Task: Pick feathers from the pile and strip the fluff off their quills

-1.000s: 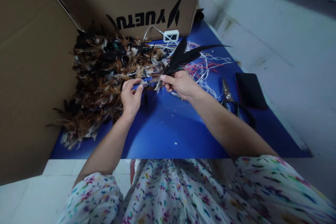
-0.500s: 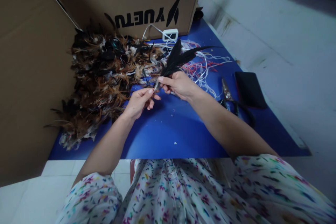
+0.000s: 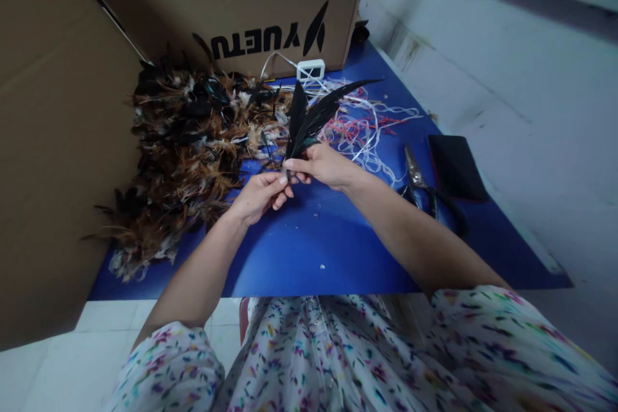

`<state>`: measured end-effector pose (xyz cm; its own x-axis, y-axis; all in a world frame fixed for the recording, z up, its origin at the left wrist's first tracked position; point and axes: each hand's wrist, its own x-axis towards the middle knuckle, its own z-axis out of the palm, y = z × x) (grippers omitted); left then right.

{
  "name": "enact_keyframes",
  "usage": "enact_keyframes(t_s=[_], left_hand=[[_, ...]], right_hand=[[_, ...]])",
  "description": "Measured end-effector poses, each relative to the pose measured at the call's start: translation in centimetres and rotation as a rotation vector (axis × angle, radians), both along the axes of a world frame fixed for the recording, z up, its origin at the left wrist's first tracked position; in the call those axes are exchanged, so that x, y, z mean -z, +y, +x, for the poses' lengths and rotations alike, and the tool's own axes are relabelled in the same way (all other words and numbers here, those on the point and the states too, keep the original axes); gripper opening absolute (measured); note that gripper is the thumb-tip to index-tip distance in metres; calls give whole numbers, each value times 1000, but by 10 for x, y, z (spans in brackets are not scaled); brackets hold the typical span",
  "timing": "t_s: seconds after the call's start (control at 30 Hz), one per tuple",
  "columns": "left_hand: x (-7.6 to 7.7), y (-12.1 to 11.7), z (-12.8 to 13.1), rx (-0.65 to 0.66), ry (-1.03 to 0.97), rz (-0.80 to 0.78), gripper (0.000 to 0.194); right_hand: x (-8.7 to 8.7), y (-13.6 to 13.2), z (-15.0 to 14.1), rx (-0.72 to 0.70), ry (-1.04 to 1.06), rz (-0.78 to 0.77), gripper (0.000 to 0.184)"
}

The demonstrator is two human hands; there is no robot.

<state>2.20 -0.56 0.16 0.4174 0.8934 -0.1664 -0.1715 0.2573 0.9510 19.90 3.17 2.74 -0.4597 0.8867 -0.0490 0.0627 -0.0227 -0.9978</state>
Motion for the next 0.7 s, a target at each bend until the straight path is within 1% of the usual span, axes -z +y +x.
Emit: enact_keyframes(t_s=[0.13, 0.23, 0.3, 0.43, 0.5, 0.57, 0.7], left_hand=[[1, -1, 0, 46, -23, -50, 42], [2, -2, 1, 50, -38, -85, 44], [3, -3, 2, 21, -19, -68, 45], [5, -4, 5, -90, 59, 44, 47], [6, -4, 6, -118, 85, 73, 47], [6, -4, 7, -107, 85, 66, 48], [6, -4, 7, -35, 38, 16, 51]], right_hand=[[0, 1, 3, -67, -18, 4, 31], [-2, 2, 4, -92, -24, 14, 30], [-3, 1, 4, -73, -37, 21, 32], [-4, -2, 2, -9, -72, 42, 37], [-4, -2, 1, 13, -95, 51, 38], [-4, -2, 1, 22, -108, 55, 37], [-4, -2, 0, 18, -105, 59, 32]])
